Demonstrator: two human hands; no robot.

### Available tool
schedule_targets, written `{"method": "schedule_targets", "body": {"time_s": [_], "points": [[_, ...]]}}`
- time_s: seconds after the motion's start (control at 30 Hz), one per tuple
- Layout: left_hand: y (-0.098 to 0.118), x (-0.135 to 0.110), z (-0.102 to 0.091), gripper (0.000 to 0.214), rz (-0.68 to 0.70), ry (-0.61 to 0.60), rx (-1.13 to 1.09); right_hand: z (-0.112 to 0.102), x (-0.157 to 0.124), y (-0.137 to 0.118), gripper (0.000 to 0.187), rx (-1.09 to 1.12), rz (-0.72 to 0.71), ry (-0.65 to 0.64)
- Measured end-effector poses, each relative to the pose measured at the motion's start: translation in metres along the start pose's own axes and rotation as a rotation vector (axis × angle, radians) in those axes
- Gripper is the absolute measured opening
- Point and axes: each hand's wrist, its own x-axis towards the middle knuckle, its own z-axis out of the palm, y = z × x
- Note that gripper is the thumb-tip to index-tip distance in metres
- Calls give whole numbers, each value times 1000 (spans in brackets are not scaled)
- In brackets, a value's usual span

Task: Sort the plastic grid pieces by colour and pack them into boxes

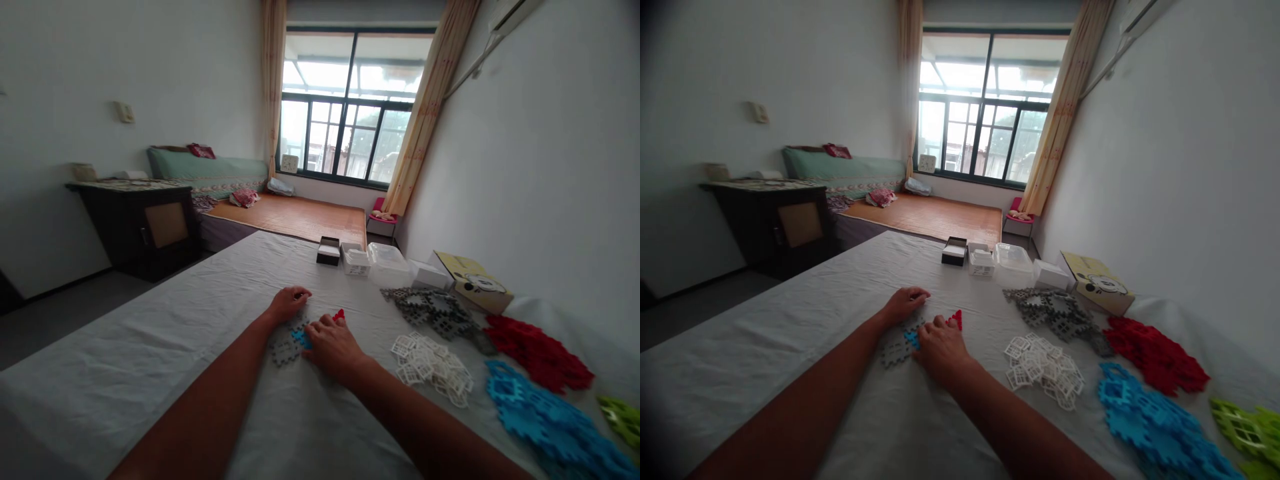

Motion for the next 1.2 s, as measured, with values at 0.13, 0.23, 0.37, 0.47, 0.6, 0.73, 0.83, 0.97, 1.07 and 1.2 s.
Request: {"method": "schedule_targets", "body": {"time_s": [0.13,0.23,0.37,0.47,0.6,0.73,0.83,0.97,1.07,1.2], "points": [[0,1,1,31,-2,5,34,2,0,-3,16,-24,15,39],[-2,2,1,33,20,1,39,-10,-12,7,22,10,37,86],[-5,2,1,34,31,-8,59,-22,-30,29,25,97,53,94],[-4,1,1,35,35,-5,95,-18,-36,33,29,93,75,73],[-2,0,0,34,46,-1,118,-5,-27,18,37,62,18,89],[-4,0,-1,34,44,-4,95,1,-11,5,23,-29,23,54],[-7,2,-1,34,33,-19,78,3,-3,2,20,-28,28,36],[-5,4,-2,35,21,-38,64,-2,-1,-2,18,-57,-18,8],[-1,3,-4,37,30,-45,49,-17,-11,2,20,-69,-38,82],[-2,3,-6,39,19,-69,66,-45,-57,43,20,61,197,180]]}}
